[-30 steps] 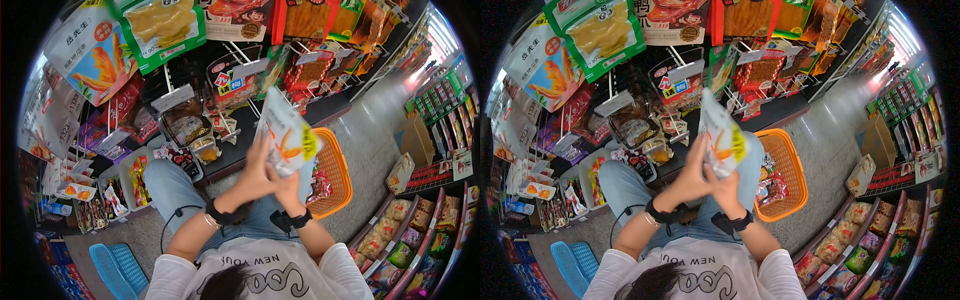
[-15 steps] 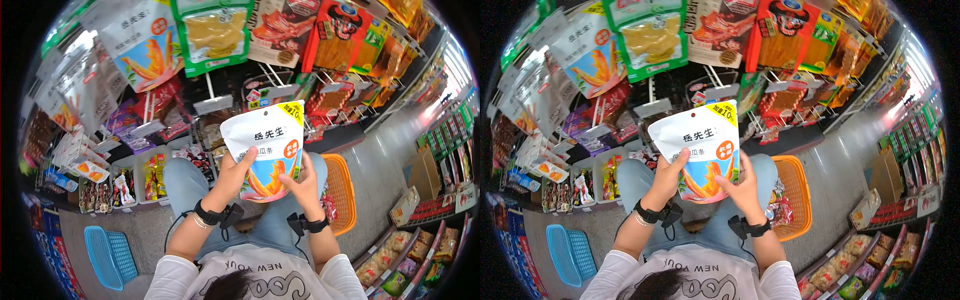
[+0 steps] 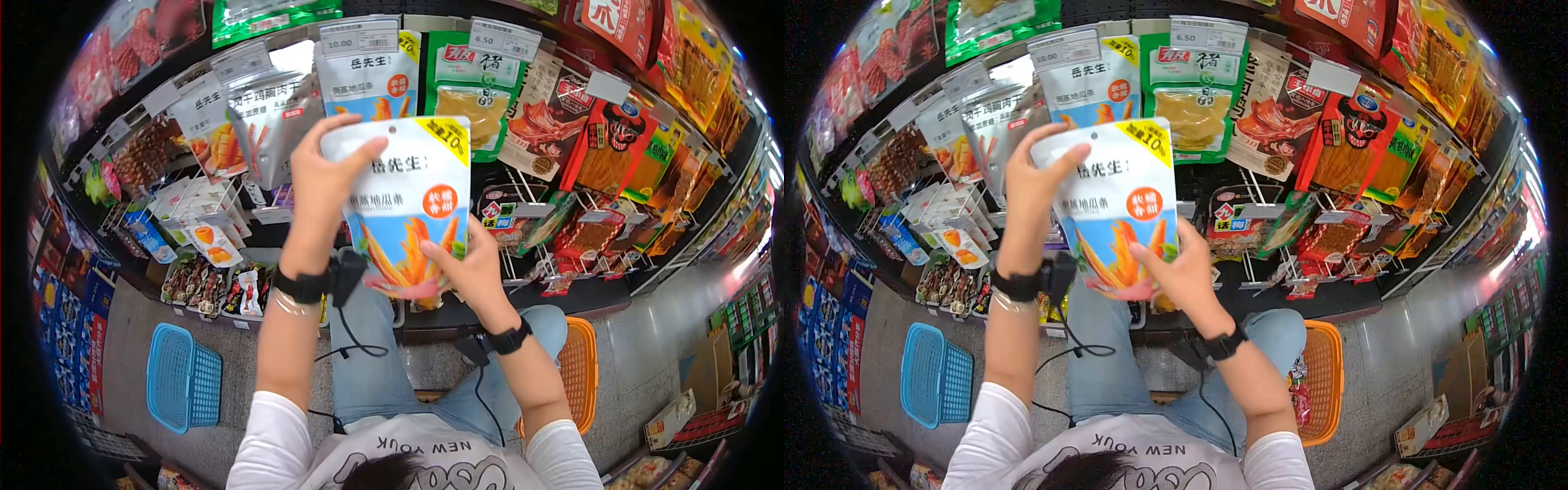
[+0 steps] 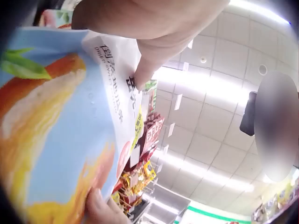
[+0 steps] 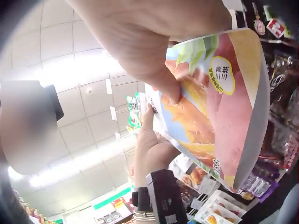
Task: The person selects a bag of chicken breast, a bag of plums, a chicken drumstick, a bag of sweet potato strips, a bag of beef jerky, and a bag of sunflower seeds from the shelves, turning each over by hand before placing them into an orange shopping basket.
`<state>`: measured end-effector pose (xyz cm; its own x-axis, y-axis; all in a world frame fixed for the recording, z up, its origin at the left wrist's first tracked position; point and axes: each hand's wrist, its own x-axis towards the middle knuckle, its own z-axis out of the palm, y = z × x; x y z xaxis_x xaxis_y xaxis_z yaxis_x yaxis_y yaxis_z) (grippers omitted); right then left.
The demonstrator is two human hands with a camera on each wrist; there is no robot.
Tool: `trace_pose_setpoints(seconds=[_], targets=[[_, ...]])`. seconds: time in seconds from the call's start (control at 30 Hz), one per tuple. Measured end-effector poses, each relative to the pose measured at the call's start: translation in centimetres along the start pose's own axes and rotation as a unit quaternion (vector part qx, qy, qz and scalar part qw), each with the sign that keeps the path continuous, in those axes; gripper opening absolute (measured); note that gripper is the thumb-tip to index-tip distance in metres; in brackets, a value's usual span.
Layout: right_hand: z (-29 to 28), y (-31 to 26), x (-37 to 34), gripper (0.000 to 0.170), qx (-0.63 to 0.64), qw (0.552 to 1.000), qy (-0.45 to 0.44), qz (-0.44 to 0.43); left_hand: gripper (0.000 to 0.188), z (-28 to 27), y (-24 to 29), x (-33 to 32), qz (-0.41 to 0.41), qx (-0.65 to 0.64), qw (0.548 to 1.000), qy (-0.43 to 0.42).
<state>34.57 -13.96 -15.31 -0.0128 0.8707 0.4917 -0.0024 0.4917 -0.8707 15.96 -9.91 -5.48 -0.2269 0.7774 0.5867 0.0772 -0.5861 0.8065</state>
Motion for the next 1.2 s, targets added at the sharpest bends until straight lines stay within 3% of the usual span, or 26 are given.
trace_pose_setpoints(seconds=[0.03, 0.2, 0.3, 0.33, 0.43, 0.57, 0.67, 0.87, 0.97, 1.2], targets=[[0.6, -0.1, 0.8, 0.036, -0.005, 1.000, -0.007, -0.012, 0.044, -0.8, 0.1, 1.1, -0.002, -0.019, 1.000, -0.010], [3.3, -0.4, 3.7, 0.033, -0.026, 0.999, -0.011, -0.030, 0.034, -2.9, 0.6, 5.1, 0.110, 0.230, 0.967, 0.008], [4.5, -0.1, 4.9, 0.034, -0.014, 0.999, -0.013, -0.043, 0.034, -3.0, 0.4, 6.2, 0.096, 0.249, 0.964, 0.012], [4.8, -0.1, 5.3, 0.033, -0.009, 0.999, -0.005, -0.053, 0.034, -3.1, -0.2, 6.9, 0.067, 0.208, 0.976, 0.005], [5.2, 0.2, 6.5, 0.032, 0.032, 0.999, 0.008, -0.024, 0.032, -2.9, -1.3, 8.8, 0.165, 0.230, 0.959, 0.012], [5.1, -0.1, 8.2, 0.032, 0.054, 0.998, 0.012, -0.026, 0.029, -2.1, -2.7, 11.0, 0.175, 0.250, 0.952, 0.032], [5.1, -0.2, 9.5, 0.033, 0.056, 0.998, 0.017, -0.034, 0.027, -1.0, -2.6, 11.9, 0.229, 0.218, 0.946, 0.076], [5.0, -0.2, 11.4, 0.034, 0.034, 0.997, 0.023, -0.069, 0.026, -0.3, -1.8, 12.7, 0.311, 0.195, 0.928, 0.069], [4.7, -0.7, 11.9, 0.034, 0.055, 0.996, 0.019, -0.063, 0.024, 0.4, -1.2, 12.8, 0.292, 0.119, 0.947, 0.065], [4.7, -0.4, 12.2, 0.035, 0.054, 0.997, 0.013, -0.053, 0.025, 0.1, -1.4, 13.3, 0.293, 0.179, 0.936, 0.081]])
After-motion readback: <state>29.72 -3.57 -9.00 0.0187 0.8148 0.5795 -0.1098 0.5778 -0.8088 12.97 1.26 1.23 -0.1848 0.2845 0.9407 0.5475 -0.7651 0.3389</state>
